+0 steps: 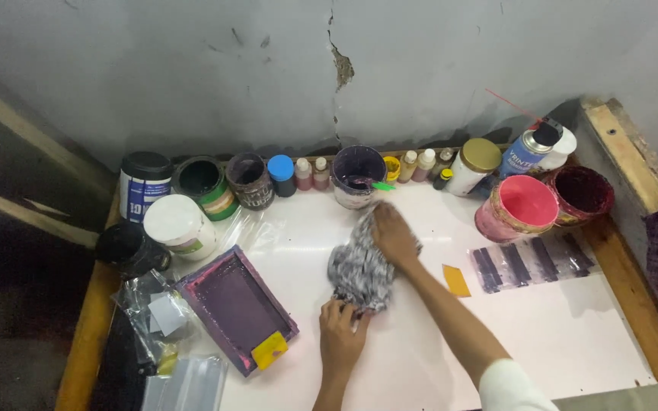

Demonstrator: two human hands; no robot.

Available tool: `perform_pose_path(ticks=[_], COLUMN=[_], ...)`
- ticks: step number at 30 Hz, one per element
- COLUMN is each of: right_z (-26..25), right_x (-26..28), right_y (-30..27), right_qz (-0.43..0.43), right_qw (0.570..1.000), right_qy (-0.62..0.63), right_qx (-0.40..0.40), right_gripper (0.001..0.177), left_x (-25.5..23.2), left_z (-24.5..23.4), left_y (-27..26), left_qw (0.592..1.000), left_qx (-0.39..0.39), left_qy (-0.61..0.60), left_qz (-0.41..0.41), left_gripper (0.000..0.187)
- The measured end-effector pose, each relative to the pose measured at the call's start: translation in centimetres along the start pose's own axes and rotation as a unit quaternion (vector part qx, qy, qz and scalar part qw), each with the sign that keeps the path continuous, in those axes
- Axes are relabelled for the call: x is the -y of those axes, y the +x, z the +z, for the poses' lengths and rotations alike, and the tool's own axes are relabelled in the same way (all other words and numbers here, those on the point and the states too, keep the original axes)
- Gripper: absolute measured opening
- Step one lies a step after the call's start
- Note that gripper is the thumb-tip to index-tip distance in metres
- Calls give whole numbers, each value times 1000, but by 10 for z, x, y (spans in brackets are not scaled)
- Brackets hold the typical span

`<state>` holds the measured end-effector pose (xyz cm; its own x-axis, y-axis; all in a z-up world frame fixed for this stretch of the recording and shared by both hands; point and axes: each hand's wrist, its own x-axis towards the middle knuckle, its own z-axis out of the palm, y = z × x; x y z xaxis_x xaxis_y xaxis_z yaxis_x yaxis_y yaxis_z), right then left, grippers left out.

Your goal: The person wipes a white table surface with a patterned cloth, moving various items like paint containers and a tray aside to reach different areas. They clean the table thoroughly, then wipe their hands with the cloth before placing it back on the table.

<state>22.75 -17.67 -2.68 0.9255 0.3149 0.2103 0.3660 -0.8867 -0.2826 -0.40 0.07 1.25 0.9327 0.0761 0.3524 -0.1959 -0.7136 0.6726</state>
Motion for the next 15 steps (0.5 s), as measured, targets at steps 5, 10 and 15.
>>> perform_pose_path(ticks=[5, 10, 15], right_z=[12, 46, 79], right_x=[62, 78, 94], right_y=[-30, 16, 84], right_qz=[-89, -210, -129], right_qw=[989, 976, 972], right_qy=[-18, 56, 195], right_qx=[114, 11, 2], right_gripper=[68, 54, 66], left_x=[-4, -6, 7], left_z=[-3, -5, -1], left_y=[0, 2, 2], left_qw=[999, 997, 990], left_qx=[-5, -43, -97], left_qy=[19, 30, -85], left_qz=[46, 63, -51], left_gripper=[58, 33, 30])
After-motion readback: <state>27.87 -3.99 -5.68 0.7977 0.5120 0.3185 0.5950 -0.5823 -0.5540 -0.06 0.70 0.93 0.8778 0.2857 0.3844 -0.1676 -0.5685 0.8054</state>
